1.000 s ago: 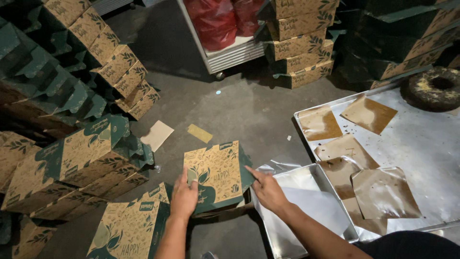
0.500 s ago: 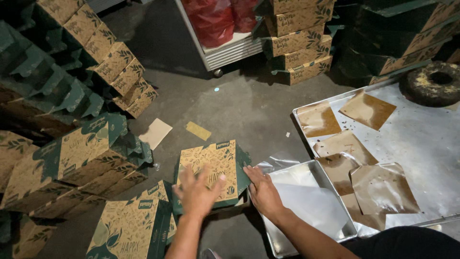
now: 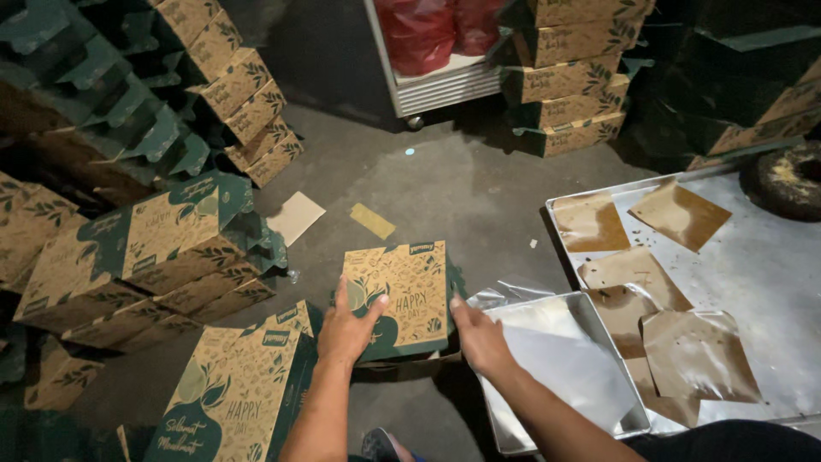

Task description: The person repeatedly opens a cardboard box, places a plastic liner inside, picks up a doughnut from a tray, places it in the box, closes the box, and stacks it with other finished boxes. The process is repeated multiple times.

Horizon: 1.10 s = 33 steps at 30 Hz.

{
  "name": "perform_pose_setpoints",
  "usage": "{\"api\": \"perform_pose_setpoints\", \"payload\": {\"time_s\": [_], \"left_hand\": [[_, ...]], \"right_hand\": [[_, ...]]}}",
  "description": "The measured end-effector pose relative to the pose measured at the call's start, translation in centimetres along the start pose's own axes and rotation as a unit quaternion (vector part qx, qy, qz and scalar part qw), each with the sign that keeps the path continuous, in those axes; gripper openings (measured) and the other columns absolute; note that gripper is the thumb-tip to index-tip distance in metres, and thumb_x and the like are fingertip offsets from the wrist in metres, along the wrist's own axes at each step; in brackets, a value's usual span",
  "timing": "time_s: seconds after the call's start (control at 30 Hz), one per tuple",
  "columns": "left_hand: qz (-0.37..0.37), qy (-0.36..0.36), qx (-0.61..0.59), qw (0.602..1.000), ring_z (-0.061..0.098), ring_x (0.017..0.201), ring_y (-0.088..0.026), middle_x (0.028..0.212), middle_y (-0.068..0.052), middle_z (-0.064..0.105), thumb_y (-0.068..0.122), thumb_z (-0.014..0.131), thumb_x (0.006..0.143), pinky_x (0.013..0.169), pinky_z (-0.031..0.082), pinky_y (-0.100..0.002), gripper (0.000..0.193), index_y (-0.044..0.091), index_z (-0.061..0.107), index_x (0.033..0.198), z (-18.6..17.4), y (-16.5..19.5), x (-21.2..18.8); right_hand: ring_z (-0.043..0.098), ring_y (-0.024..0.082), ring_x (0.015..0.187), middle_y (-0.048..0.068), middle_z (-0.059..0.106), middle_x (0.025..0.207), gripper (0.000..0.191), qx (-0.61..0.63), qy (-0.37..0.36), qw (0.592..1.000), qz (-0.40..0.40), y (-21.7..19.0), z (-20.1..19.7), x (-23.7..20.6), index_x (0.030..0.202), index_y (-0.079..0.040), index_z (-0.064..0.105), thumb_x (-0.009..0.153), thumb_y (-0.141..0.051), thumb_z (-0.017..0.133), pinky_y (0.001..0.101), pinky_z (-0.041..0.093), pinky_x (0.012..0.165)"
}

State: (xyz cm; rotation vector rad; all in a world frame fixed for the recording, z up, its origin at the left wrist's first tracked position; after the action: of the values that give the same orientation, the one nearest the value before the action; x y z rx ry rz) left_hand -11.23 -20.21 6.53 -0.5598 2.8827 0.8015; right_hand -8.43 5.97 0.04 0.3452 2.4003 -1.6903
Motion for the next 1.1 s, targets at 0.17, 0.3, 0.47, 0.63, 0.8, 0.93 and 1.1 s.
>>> {"api": "perform_pose_setpoints", "payload": {"time_s": [0.17,0.3,0.47,0.63,0.8,0.93,1.1], "left_hand": [[0.037,0.01,-0.011,0.999,0.054,0.134,-0.043,0.145,-0.028,0.054,0.077,0.068,0.073,0.109,0.045,-0.048,0.117,0.026,0.016,0.164,0.3,0.1,0.4],[-0.001,-0.042,-0.025,0.999,0.055,0.129,-0.047,0.144,-0.03,0.051,0.071,0.068,0.079,0.104,0.047,-0.052,0.115,0.028,0.005,0.166,1.7,-0.2,0.5],[0.014,-0.038,-0.112,0.993,0.06,0.123,-0.049,0.132,-0.033,0.062,0.053,0.064,0.087,0.106,0.047,-0.049,0.107,0.024,-0.001,0.167,2.6,0.2,0.6],[-0.045,-0.081,-0.203,0.975,0.058,0.128,-0.044,0.141,-0.032,0.055,0.044,0.067,0.093,0.108,0.046,-0.048,0.104,0.013,-0.002,0.164,3.1,-0.5,1.2],[-0.184,-0.217,-0.401,0.871,0.059,0.106,-0.044,0.14,-0.013,0.051,0.049,0.048,0.1,0.088,0.057,-0.06,0.064,0.02,0.041,0.157,4.2,-1.8,1.0],[-0.143,-0.253,-0.432,0.854,0.071,0.084,-0.037,0.114,-0.019,0.067,0.035,0.048,0.099,0.067,0.062,-0.053,0.053,0.009,0.055,0.145,4.8,-2.1,1.1],[-0.084,-0.279,-0.387,0.875,0.069,0.083,-0.023,0.113,-0.006,0.073,0.006,0.065,0.084,0.069,0.059,-0.05,0.066,0.024,0.052,0.146,5.5,-3.0,1.4]], "right_hand": [[0.043,0.041,0.139,0.021,0.048,0.149,0.07,-0.227,-0.024,0.973,-0.033,-1.8,0.2,-1.1,0.15,-0.021,0.049,0.097,-0.052,0.016,0.072,0.004,0.117],[0.047,0.035,0.14,0.017,0.065,0.136,0.069,-0.145,-0.018,0.989,0.026,-2.2,-0.6,-0.8,0.14,-0.019,0.059,0.097,-0.062,0.026,0.0676,0.004,0.123],[0.062,0.048,0.119,0.029,0.071,0.116,0.066,-0.139,0.016,0.989,-0.039,-2.2,-1.8,2.0,0.137,-0.015,0.067,0.102,-0.057,0.031,0.0625,0.043,0.111],[0.06,0.046,0.125,0.026,0.069,0.125,0.063,-0.272,-0.022,0.956,-0.111,-3.4,-2.4,2.8,0.153,-0.017,0.046,0.104,-0.052,0.028,0.0669,0.028,0.117],[0.024,0.041,0.154,0.02,0.026,0.164,0.084,-0.431,-0.022,0.863,-0.263,-12.7,0.6,-1.6,0.158,-0.017,0.033,0.092,-0.057,0.067,0.0653,0.019,0.128],[-0.006,0.037,0.159,0.01,-0.011,0.172,0.098,-0.62,-0.267,0.721,-0.159,-15.7,6.5,-7.0,0.163,-0.033,0.015,0.086,-0.044,0.074,0.0718,0.015,0.12],[0.004,0.041,0.157,0.02,-0.007,0.171,0.076,-0.641,-0.303,0.678,-0.194,-16.5,7.4,-6.6,0.16,-0.024,0.031,0.092,-0.021,0.066,0.0593,0.029,0.12]]}}
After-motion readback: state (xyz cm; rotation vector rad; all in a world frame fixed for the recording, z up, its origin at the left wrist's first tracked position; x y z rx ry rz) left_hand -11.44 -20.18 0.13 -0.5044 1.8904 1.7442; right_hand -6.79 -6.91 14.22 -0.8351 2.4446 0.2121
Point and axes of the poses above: each hand's wrist, its own x-axis towards the middle knuckle, its own z-axis out of the palm, y = z × x, the point moved 5 cm from there along x, towards the middle knuckle
